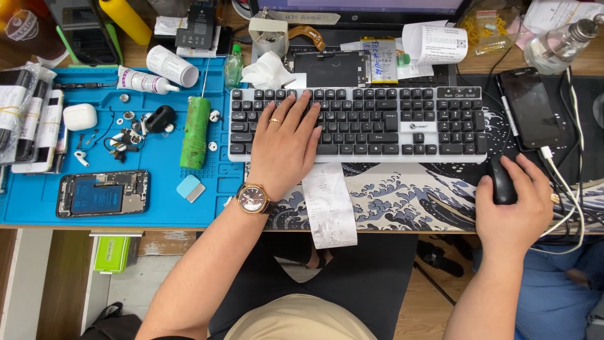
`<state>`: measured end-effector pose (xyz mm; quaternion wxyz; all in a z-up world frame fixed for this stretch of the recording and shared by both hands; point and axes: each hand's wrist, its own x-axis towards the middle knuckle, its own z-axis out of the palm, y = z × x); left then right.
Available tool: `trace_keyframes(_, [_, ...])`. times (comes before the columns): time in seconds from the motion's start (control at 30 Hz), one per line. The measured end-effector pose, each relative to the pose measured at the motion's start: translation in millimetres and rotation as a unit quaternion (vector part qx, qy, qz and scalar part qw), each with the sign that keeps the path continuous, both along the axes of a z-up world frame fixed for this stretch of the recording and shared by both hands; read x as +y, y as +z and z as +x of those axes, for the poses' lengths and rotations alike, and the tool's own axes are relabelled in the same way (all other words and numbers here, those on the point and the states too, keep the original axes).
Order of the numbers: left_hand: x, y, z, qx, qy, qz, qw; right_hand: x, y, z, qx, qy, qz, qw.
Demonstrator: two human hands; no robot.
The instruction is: The person is using a computer and a smartphone to manage or diagnose an electronics repair, while also handling receipts.
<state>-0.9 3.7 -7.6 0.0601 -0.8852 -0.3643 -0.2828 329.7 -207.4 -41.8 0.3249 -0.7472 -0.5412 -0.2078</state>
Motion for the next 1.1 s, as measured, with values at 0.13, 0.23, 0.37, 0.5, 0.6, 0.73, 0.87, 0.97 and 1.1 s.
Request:
trace_keyframes(0.13, [1, 0, -1, -0.001, -0.006, -0.005, 1.000, 1, 5, -4, 0.006, -0.009, -0.004, 1.000])
trace_keyframes(0.23, [0, 2, -2, 0.004, -0.012, -0.010, 1.000, 2, 8, -7, 0.010, -0.005, 0.002, 1.000])
trace_keyframes(0.37, [-2, 7, 0, 0.010, -0.011, -0.008, 1.000, 5, 13, -8, 0.015, -0.004, 0.010, 1.000])
trace_keyframes(0.5, [-2, 10, 0, 0.019, -0.009, -0.012, 1.000, 4, 13, -7, 0.010, -0.011, 0.015, 1.000])
trace_keyframes(0.6, [-4, 10, 0, 0.021, -0.004, -0.008, 1.000, 4, 19, -11, 0.032, -0.022, 0.005, 0.999])
trace_keyframes(0.73, [-3, 10, 1, 0.021, 0.002, 0.000, 1.000, 4, 19, -11, 0.059, -0.028, -0.010, 0.998])
trace_keyframes(0.87, [-2, 8, 1, 0.016, -0.002, -0.006, 1.000, 3, 15, -8, 0.040, -0.024, -0.017, 0.999])
trace_keyframes(0.97, [-3, 6, 0, 0.016, 0.000, -0.013, 1.000, 1, 14, -8, 0.032, -0.018, -0.019, 0.999])
trace_keyframes(1.1, [-3, 6, 1, 0.008, 0.007, -0.020, 1.000, 0, 10, -5, 0.010, 0.001, -0.011, 1.000])
